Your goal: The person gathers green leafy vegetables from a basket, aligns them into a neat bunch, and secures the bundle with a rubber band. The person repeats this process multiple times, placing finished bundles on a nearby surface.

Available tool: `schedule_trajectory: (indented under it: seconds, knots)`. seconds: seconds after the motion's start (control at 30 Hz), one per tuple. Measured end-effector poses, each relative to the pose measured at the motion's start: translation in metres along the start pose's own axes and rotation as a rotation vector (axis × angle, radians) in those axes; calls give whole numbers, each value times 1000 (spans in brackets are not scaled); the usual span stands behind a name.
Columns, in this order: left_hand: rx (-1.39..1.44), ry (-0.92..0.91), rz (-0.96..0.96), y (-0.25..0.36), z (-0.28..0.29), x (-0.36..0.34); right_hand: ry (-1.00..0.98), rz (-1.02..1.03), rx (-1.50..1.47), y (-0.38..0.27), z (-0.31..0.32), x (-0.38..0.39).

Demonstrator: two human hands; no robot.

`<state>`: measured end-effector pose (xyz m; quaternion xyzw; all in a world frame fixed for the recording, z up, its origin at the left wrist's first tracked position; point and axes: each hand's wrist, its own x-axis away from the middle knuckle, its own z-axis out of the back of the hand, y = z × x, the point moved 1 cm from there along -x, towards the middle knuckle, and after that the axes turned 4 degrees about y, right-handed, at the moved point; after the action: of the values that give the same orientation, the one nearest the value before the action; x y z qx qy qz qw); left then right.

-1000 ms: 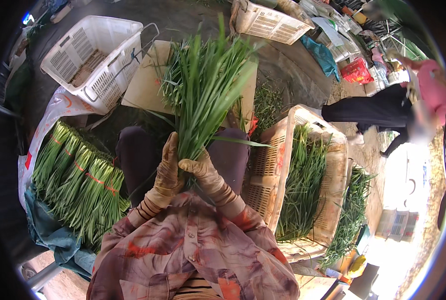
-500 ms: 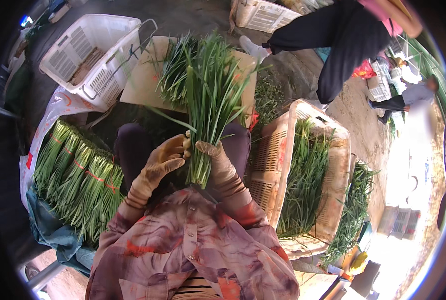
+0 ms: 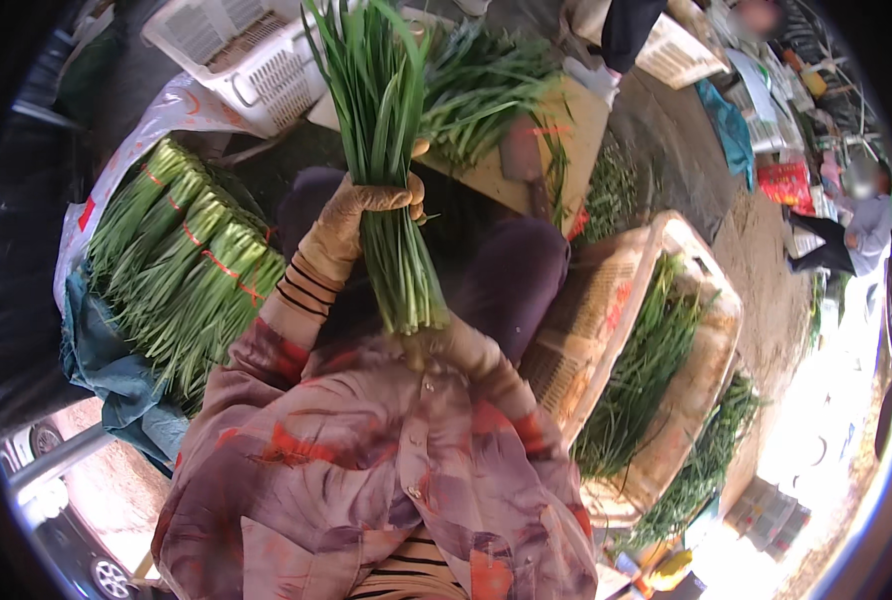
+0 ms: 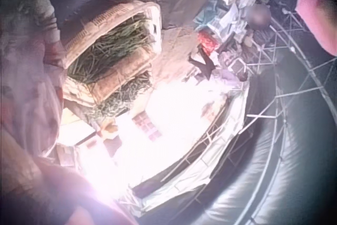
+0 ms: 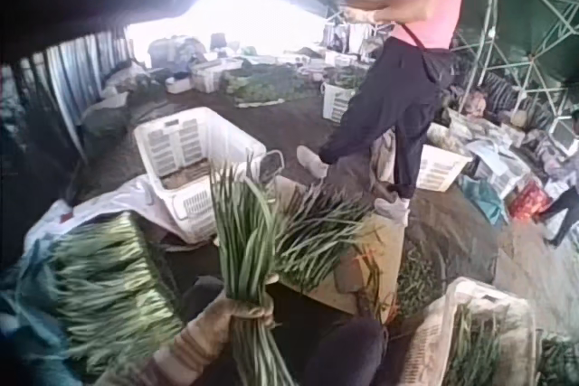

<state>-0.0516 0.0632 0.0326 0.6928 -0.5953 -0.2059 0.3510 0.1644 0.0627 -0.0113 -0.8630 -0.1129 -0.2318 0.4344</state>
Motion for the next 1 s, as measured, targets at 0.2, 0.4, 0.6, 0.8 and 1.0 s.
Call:
schedule_trajectory:
  seconds: [0.2,0.4,0.6,0.8,1.0]
  knots:
    - [-184,-32,45,26,8,11,305,316,292,-15,19,50]
    - [-211,-162,102,23,13,21,984,1189,838,-105,11,39]
    - [-222,-57,167,24,-20,38,1034,1458,1158,-171,-16,22]
    - [-285,-120,161,13,-20,33,999,1150,1341,-178,-15,1]
    - [-348,37,159,9,-33,29,966,1216,1042,-152,0,-15]
